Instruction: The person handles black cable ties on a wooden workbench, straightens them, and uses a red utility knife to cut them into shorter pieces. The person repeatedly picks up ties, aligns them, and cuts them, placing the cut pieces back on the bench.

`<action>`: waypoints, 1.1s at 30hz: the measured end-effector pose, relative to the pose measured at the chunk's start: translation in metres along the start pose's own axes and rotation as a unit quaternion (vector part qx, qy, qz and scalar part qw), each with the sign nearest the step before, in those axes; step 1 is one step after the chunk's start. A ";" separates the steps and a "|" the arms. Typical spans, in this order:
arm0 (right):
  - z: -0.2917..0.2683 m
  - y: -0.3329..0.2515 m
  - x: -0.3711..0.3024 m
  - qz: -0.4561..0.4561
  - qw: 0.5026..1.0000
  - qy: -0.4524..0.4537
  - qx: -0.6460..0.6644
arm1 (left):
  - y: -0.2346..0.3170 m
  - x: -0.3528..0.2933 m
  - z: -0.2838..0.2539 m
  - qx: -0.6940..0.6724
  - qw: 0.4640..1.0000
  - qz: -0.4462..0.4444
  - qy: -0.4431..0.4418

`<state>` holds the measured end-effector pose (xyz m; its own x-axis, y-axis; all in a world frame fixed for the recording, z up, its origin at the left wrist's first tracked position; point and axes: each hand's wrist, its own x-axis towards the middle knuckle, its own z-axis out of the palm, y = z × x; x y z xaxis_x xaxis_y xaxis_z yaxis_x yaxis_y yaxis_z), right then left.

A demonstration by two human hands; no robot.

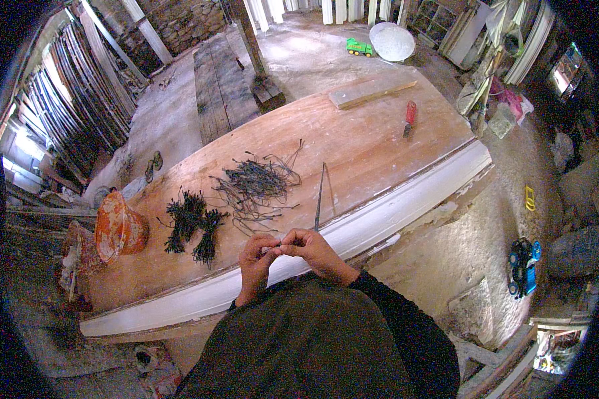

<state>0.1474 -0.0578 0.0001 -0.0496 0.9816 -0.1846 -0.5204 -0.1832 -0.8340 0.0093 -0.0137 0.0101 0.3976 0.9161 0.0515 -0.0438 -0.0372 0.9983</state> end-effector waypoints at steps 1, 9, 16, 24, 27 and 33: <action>0.001 -0.001 0.000 0.001 1.000 0.005 -0.002 | -0.002 0.000 -0.002 -0.025 0.999 -0.023 -0.023; 0.003 0.001 -0.001 -0.025 0.998 0.020 -0.053 | -0.001 0.000 -0.007 -0.198 0.959 -0.183 -0.083; 0.016 -0.010 -0.004 -0.097 0.944 0.050 -0.312 | -0.015 0.008 -0.016 -0.179 0.978 -0.104 0.018; 0.014 -0.021 -0.005 -0.043 0.953 0.020 -0.300 | -0.008 0.020 -0.024 -0.104 0.993 -0.052 0.007; 0.012 -0.022 -0.006 -0.042 0.958 -0.001 -0.283 | -0.003 0.023 -0.028 -0.090 0.995 -0.028 -0.032; 0.012 -0.021 -0.004 -0.110 0.959 0.049 -0.258 | 0.007 0.012 -0.013 -0.077 0.989 -0.047 -0.114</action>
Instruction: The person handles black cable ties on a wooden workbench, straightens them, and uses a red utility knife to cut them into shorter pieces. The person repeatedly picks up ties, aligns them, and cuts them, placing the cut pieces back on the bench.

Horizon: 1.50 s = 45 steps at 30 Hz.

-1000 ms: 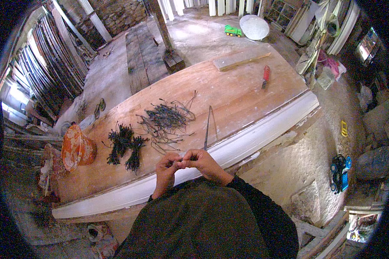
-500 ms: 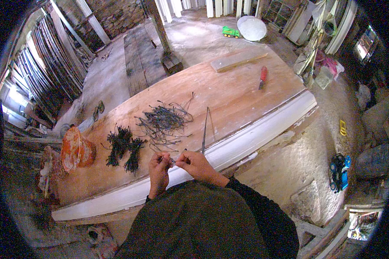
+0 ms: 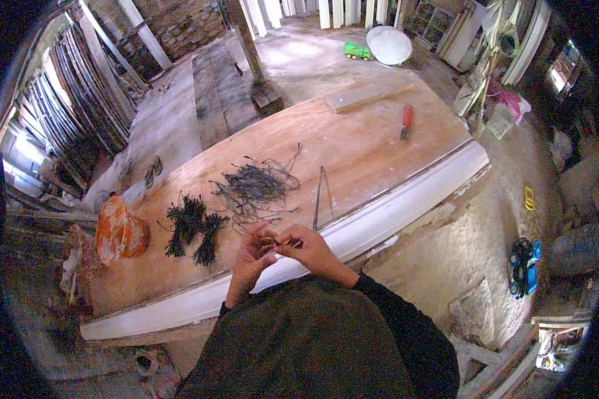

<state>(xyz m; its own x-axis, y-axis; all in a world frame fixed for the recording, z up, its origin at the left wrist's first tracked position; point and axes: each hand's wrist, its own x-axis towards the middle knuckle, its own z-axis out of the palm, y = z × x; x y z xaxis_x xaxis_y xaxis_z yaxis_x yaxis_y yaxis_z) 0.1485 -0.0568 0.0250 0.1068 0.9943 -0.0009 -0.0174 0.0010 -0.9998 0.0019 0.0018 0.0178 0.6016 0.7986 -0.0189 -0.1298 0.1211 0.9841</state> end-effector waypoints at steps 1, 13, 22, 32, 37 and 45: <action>-0.001 0.001 0.001 0.020 0.999 0.008 0.040 | -0.004 -0.001 0.001 0.028 0.999 -0.006 -0.028; -0.004 0.015 0.004 0.047 0.973 0.106 0.201 | 0.002 -0.004 0.014 -0.003 0.995 -0.084 -0.048; -0.003 0.012 0.004 0.072 0.966 0.078 0.234 | -0.004 -0.004 0.012 0.034 0.996 -0.073 -0.027; -0.016 0.021 0.005 0.096 0.915 0.061 0.388 | -0.022 -0.005 -0.009 0.141 0.986 -0.088 0.012; -0.020 -0.010 -0.006 0.066 0.933 0.012 0.353 | -0.039 -0.007 -0.020 0.042 0.990 -0.078 0.109; -0.023 -0.010 -0.008 0.027 0.977 -0.071 0.201 | -0.041 -0.003 -0.024 -0.037 0.987 -0.083 0.133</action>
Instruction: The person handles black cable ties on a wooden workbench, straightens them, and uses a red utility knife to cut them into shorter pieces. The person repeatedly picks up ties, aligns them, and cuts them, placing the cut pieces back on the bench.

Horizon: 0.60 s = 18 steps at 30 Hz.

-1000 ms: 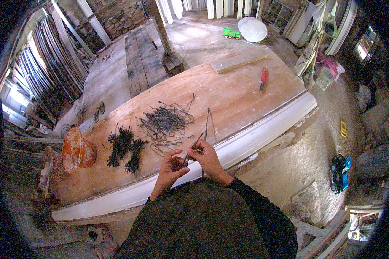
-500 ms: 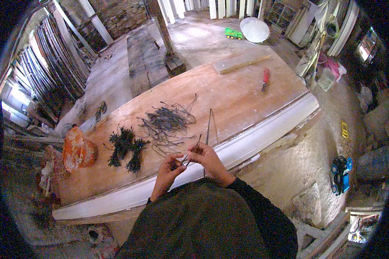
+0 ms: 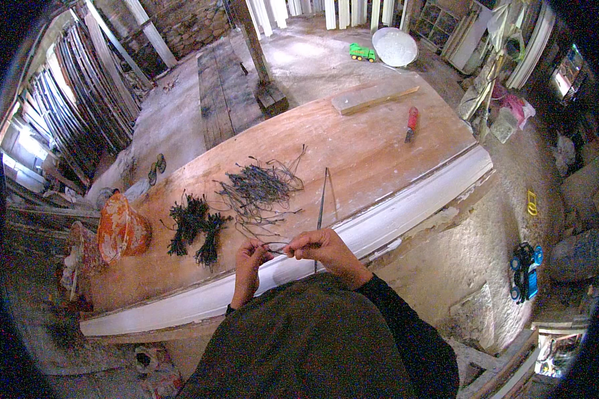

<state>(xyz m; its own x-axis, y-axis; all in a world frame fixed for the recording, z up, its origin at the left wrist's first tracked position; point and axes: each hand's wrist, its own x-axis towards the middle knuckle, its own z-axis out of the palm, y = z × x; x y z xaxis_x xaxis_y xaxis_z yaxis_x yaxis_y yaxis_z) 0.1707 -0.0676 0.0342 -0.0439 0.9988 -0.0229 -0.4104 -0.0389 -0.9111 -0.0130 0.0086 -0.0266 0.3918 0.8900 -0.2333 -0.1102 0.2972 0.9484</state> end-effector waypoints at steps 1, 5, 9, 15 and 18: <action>0.002 -0.006 -0.001 0.000 0.999 -0.007 -0.037 | -0.001 0.000 -0.001 -0.003 1.000 -0.009 -0.007; -0.001 -0.009 0.002 -0.007 0.974 -0.053 -0.219 | 0.009 -0.007 0.002 -0.009 0.999 -0.041 -0.026; -0.008 0.005 0.005 0.011 0.925 0.076 -0.372 | 0.018 -0.017 0.011 0.037 0.983 -0.011 -0.180; -0.014 0.007 0.013 -0.062 0.850 0.253 -0.458 | 0.046 -0.027 0.024 0.131 0.948 -0.026 -0.290; -0.022 0.012 0.016 -0.213 0.819 0.222 -0.484 | 0.039 -0.025 0.013 0.143 0.979 0.001 -0.147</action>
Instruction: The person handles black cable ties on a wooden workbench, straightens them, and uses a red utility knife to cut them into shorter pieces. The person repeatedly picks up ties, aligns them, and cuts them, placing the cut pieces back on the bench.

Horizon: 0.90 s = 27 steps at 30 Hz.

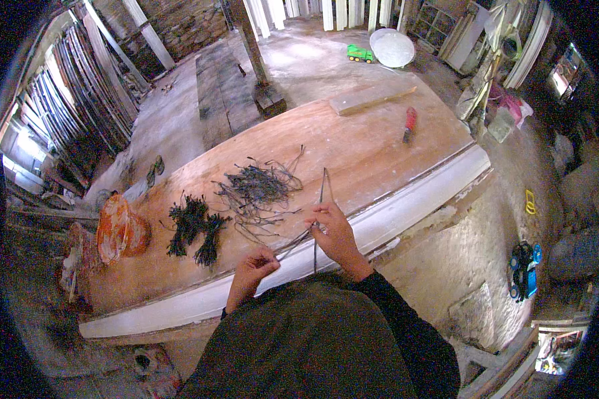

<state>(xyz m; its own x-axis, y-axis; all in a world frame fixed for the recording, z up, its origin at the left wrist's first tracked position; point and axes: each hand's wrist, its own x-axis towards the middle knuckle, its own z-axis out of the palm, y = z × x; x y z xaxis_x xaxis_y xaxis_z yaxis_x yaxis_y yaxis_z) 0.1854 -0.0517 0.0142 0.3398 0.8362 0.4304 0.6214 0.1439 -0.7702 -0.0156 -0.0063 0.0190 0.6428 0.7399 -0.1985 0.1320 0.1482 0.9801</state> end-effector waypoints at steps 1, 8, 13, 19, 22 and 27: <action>0.000 0.004 -0.001 0.009 0.999 -0.022 0.027 | -0.003 0.001 -0.003 0.010 0.997 -0.036 0.069; -0.004 -0.022 -0.008 0.234 0.797 -0.332 0.447 | -0.049 0.022 -0.030 0.069 0.969 0.076 0.223; -0.001 -0.036 -0.008 0.219 0.761 -0.392 0.468 | -0.043 0.021 -0.021 0.039 0.963 0.081 0.255; 0.001 -0.027 -0.007 0.214 0.868 -0.267 0.361 | -0.028 0.015 -0.011 0.187 0.967 0.073 0.159; 0.005 -0.021 -0.003 0.111 0.969 -0.168 0.141 | -0.025 0.013 -0.008 0.110 0.982 0.143 -0.048; 0.013 0.000 -0.003 0.036 0.999 -0.018 0.011 | -0.006 0.009 0.002 0.033 0.955 0.172 -0.238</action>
<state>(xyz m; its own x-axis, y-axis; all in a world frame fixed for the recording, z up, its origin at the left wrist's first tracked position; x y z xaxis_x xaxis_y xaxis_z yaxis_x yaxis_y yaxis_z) 0.1754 -0.0473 0.0074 0.3570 0.8635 0.3563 0.5804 0.0938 -0.8089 -0.0094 -0.0019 0.0117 0.9250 0.3525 0.1415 -0.1120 -0.1028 0.9884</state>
